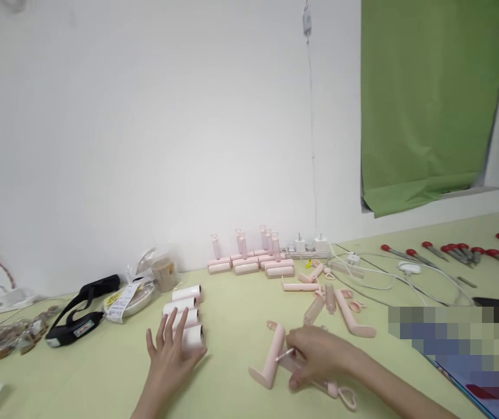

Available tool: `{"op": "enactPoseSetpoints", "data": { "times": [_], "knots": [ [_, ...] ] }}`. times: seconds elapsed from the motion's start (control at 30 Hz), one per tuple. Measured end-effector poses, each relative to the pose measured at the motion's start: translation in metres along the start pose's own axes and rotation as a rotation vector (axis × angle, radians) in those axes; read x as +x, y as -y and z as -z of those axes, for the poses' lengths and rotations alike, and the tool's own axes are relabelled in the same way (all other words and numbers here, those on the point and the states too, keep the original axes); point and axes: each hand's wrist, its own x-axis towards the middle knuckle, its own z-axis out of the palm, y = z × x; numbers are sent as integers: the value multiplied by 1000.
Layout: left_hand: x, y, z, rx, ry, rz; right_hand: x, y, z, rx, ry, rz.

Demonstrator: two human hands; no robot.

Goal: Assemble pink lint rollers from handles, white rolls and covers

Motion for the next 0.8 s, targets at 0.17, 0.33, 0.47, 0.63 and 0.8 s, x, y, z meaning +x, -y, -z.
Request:
{"op": "enactPoseSetpoints", "data": {
  "times": [0.17, 0.33, 0.47, 0.63, 0.8],
  "knots": [
    [1, -80, -24, -741, 413, 167, 0, 4, -13, -14, -120, 63],
    [-6, -143, -46, -1167, 907, 303, -4, 9, -14, -40, -196, 219],
    [-9, -131, -36, -1103, 962, 136, -12, 4, -11, 77, -91, 292],
    [0, -96, -32, -1039, 947, 136, -4, -19, -2, 441, -193, 175],
    [22, -130, -68, -758, 653, 34, 5, -34, -2, 590, -515, -91]
  ]
}}
